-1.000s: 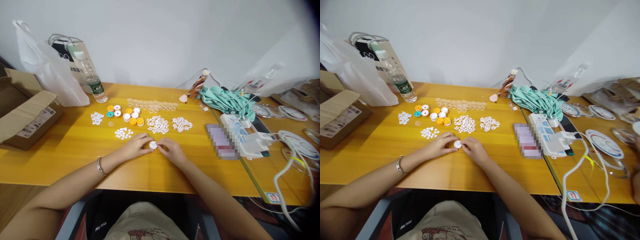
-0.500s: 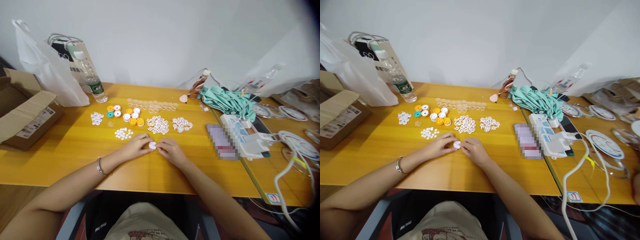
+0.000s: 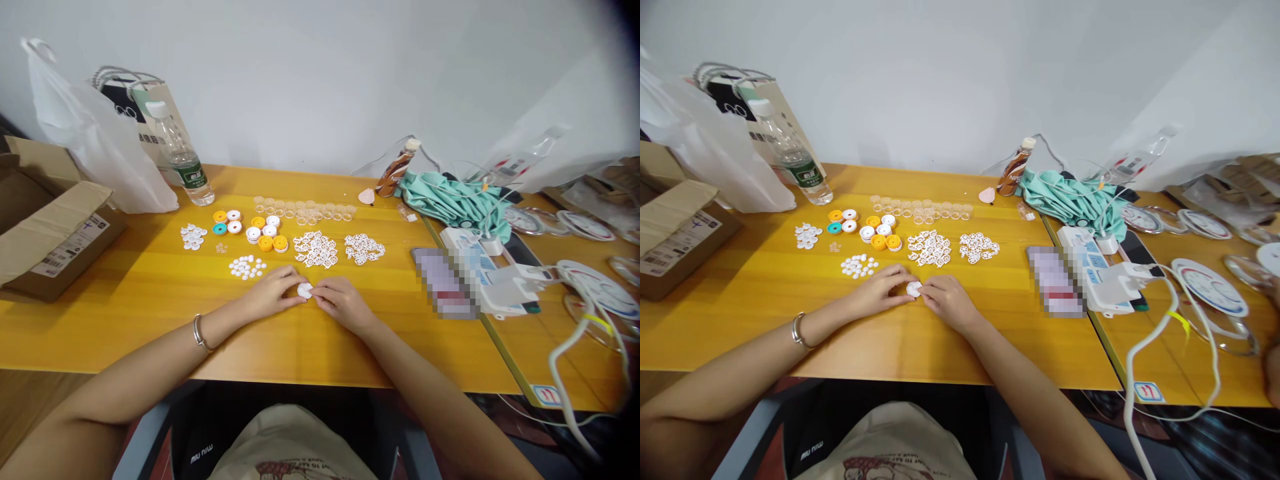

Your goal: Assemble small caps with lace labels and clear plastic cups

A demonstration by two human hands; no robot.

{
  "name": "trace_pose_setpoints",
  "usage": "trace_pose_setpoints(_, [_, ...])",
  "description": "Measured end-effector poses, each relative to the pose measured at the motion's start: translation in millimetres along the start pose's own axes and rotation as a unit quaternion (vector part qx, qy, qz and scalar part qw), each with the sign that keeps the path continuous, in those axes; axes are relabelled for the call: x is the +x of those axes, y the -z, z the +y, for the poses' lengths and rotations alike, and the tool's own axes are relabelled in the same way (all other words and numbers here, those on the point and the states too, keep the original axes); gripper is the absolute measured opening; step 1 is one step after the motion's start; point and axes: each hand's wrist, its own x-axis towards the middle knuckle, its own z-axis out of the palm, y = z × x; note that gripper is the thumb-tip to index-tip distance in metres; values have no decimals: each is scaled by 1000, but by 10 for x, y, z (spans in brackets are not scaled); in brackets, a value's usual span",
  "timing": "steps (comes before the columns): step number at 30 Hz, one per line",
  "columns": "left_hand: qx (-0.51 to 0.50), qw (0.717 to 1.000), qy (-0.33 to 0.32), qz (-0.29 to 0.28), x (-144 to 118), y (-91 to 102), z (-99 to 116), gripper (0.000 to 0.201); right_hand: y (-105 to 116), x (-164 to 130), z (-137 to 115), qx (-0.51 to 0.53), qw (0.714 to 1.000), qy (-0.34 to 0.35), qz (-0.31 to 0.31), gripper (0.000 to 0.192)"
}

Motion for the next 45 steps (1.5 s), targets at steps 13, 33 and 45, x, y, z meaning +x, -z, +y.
trace_pose_setpoints(13, [6,1000,1,-1,-4,-3,3,31,-12,11,5,-6,1000,5,5,15])
trace_pose_setpoints(33, [-10,1000,-4,7,-22,26,4,40,32,46,12,148,979,-118,78,14])
trace_pose_setpoints(45, [-23,998,-37,49,49,-20,8,16,-30,55,26,163,975,-132,77,12])
